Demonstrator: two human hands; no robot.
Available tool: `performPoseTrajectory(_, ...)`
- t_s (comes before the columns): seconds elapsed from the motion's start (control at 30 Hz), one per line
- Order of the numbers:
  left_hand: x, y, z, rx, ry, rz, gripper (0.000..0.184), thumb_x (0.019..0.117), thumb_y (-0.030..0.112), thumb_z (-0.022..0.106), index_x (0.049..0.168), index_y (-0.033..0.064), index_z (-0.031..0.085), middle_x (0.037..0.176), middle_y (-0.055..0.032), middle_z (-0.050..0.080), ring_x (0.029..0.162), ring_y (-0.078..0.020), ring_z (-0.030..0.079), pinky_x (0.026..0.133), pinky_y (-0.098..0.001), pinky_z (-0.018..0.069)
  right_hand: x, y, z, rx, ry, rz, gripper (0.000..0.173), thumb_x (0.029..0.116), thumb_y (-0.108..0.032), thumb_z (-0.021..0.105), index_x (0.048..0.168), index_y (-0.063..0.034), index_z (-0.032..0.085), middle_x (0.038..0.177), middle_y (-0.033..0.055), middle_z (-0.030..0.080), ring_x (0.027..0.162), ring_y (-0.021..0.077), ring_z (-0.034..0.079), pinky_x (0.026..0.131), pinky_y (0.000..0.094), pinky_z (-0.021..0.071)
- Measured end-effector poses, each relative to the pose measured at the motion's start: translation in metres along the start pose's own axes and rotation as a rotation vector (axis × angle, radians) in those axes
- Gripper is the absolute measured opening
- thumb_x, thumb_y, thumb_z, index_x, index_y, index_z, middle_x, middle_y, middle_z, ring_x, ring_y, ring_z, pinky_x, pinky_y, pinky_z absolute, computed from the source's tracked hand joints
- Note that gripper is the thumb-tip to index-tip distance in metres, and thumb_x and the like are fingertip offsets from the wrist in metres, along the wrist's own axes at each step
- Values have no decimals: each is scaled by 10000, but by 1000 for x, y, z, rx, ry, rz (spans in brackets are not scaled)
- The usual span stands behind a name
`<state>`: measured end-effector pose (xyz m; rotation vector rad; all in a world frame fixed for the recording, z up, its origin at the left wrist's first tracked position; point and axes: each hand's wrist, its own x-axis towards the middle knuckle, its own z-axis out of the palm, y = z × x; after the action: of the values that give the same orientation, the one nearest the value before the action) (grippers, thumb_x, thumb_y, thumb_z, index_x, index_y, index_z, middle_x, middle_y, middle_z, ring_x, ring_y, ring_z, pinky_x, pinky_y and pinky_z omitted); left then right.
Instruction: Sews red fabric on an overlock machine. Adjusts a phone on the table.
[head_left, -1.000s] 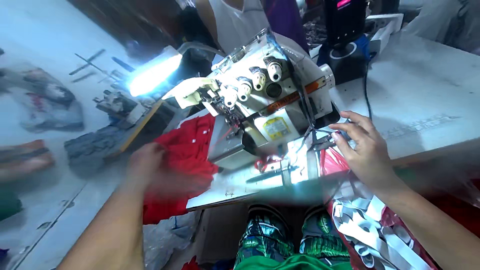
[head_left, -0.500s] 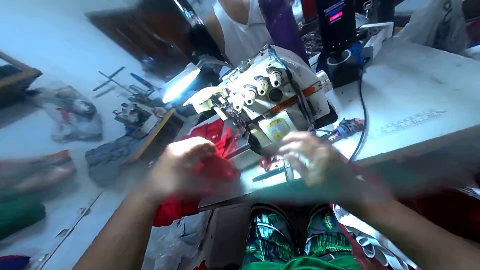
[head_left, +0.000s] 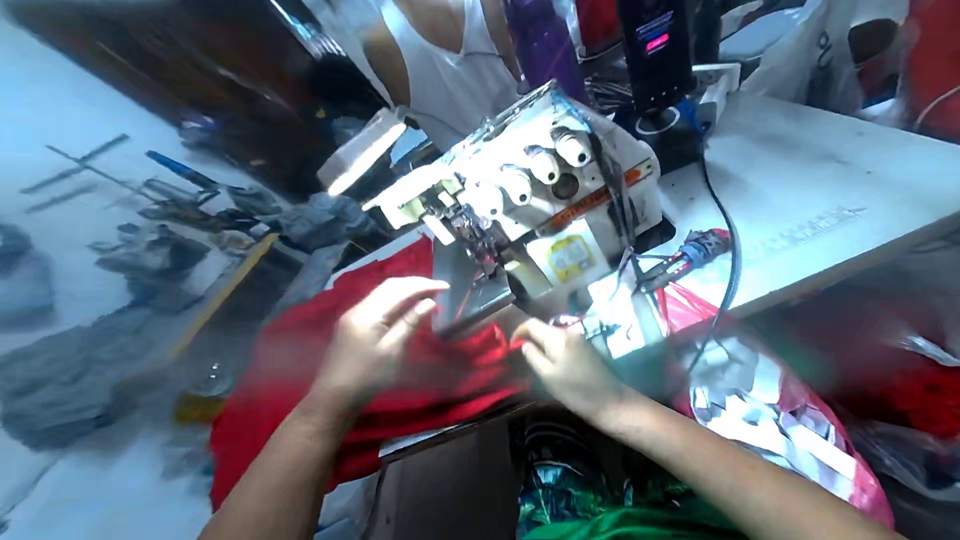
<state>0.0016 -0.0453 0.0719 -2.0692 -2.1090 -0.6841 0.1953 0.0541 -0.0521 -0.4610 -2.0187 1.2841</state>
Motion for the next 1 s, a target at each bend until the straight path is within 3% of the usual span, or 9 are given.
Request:
performPoseTrajectory(0.1, -13, -37, 9, -77, 51, -192, 330, 1051, 138, 479, 1290, -25, 637, 1311, -185, 637, 1205, -259, 620, 1044, -477, 482, -11, 0, 7, -3, 53, 10, 230, 1008, -72, 523, 1092, -22, 730, 926, 129, 725, 865, 238, 706, 779, 441, 568)
performPoseTrajectory(0.23, -30, -46, 28, -159, 67, -156, 349, 1050, 158, 482, 1300, -28, 639, 1360, -173, 624, 1284, -254, 585, 1095, -455, 450, -11, -7, 5, -21, 75, 21, 227, 1011, -77, 524, 1090, -19, 728, 945, 110, 721, 865, 194, 693, 780, 404, 561)
performPoseTrajectory(0.37, -66, -22, 29, -64, 136, -54, 417, 1020, 339, 503, 1029, -36, 686, 1044, -147, 686, 982, -210, 667, 882, -416, 546, -10, -16, 6, -55, 77, -46, 208, 992, -55, 532, 1057, -13, 724, 929, 102, 714, 846, 157, 680, 748, 353, 548)
performPoseTrajectory(0.47, -92, -18, 54, 100, 37, -31, 437, 937, 342, 647, 1128, -47, 700, 1097, -232, 698, 1009, -420, 693, 851, -612, 549, -8, -23, 9, -95, 72, -123, 197, 983, -35, 539, 1042, -14, 726, 901, 79, 706, 815, 112, 668, 728, 277, 547)
performPoseTrajectory(0.53, -104, -29, 69, 135, 51, -65, 339, 930, 225, 642, 1109, -55, 709, 1098, -236, 705, 1006, -443, 696, 853, -632, 545, -7, -23, 10, -127, 87, -165, 196, 969, -34, 544, 1030, -18, 729, 895, 72, 701, 816, 101, 663, 727, 246, 542)
performPoseTrajectory(0.63, -108, -44, 68, 63, 137, -92, 262, 943, 123, 552, 997, -58, 735, 1008, -197, 728, 931, -350, 722, 811, -531, 575, -8, -21, 5, -134, 108, -185, 201, 963, -41, 547, 1032, -18, 734, 950, 76, 722, 888, 96, 684, 780, 240, 552)
performPoseTrajectory(0.73, -95, -55, 38, -124, 159, -160, 288, 977, 152, 535, 1027, -63, 719, 1108, -174, 718, 1055, -247, 690, 941, -450, 539, -11, -19, -1, -90, 84, -129, 194, 983, -58, 540, 1032, -14, 722, 938, 72, 708, 860, 90, 675, 769, 254, 553)
performPoseTrajectory(0.83, -70, -62, 9, -342, 199, -234, 205, 956, 151, 581, 1029, 2, 702, 1184, -28, 690, 1125, -65, 635, 1001, -300, 513, -15, -19, -4, -17, 44, -40, 182, 979, -63, 559, 1016, -5, 728, 867, 67, 706, 776, 82, 656, 706, 262, 540)
performPoseTrajectory(1.0, -19, -64, 4, -700, 250, -346, 209, 939, 1, 560, 964, 174, 675, 910, 157, 707, 841, 55, 655, 779, -159, 558, -20, -21, -12, 194, -70, 178, 198, 1000, -91, 549, 1054, -3, 718, 919, 30, 709, 833, 1, 637, 777, 209, 524)
